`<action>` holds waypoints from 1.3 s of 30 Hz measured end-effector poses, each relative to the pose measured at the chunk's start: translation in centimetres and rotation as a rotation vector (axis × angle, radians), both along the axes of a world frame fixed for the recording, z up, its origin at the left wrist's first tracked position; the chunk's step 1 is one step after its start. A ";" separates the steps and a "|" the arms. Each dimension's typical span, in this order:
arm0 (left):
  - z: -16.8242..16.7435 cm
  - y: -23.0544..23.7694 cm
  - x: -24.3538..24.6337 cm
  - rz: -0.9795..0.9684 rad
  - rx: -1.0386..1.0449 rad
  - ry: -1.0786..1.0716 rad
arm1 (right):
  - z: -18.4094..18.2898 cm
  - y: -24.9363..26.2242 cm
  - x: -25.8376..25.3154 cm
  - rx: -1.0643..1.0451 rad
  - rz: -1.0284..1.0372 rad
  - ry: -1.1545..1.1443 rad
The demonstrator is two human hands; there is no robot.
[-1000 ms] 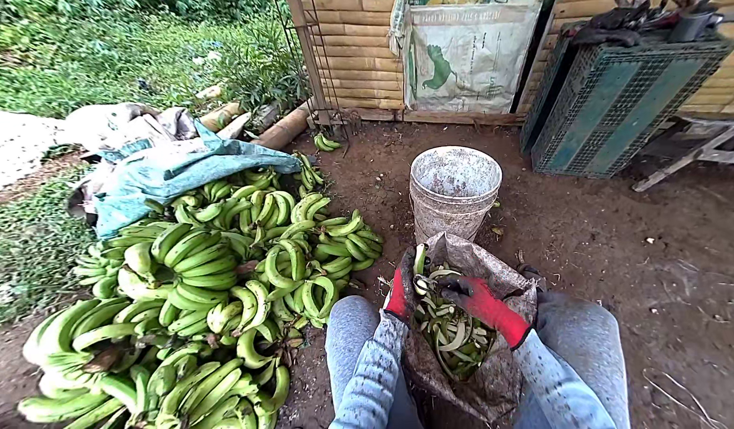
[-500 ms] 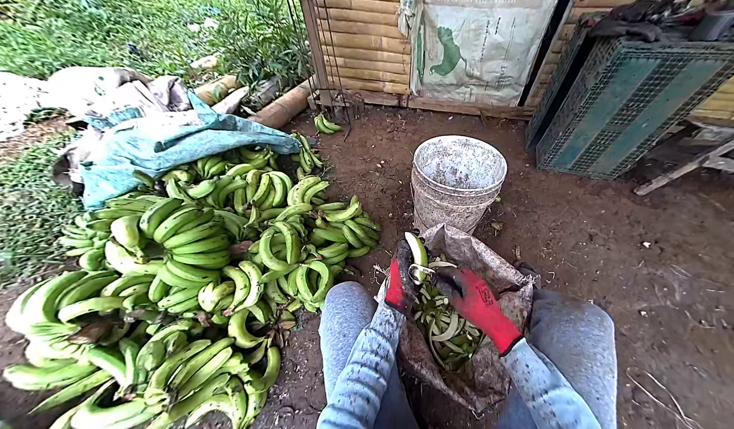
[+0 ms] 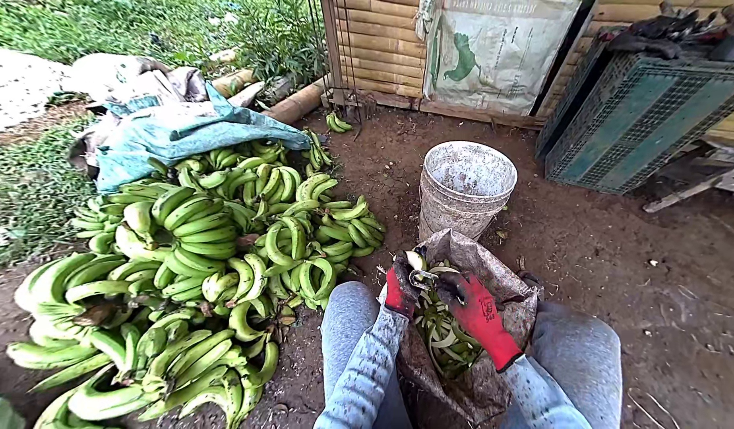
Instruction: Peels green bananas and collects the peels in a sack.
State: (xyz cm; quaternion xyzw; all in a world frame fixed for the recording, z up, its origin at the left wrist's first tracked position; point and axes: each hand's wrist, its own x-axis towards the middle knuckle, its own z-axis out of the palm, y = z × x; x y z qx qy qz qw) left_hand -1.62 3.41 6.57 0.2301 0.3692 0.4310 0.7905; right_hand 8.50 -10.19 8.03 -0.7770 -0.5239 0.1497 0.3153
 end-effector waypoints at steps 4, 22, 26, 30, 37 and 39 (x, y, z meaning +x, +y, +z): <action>-0.6 -0.8 -0.2 -0.121 0.132 0.005 | 1.2 1.5 1.0 -0.164 -0.045 -0.046; 2.7 -3.6 -0.6 -0.627 0.753 1.087 | -1.6 4.1 4.3 -0.296 -0.038 0.043; 0.7 -2.1 -0.2 -0.374 0.460 0.707 | -2.4 3.0 4.4 -0.076 -0.134 0.069; 0.7 0.2 -0.5 -0.242 -0.020 -0.080 | -1.5 0.9 3.6 0.223 0.119 0.119; 1.2 0.1 -0.5 -0.245 -0.016 -0.128 | -1.1 1.1 2.9 0.098 0.213 -0.091; 1.1 -0.3 -0.4 -0.266 0.120 -0.086 | -1.2 1.4 2.4 0.118 0.158 -0.119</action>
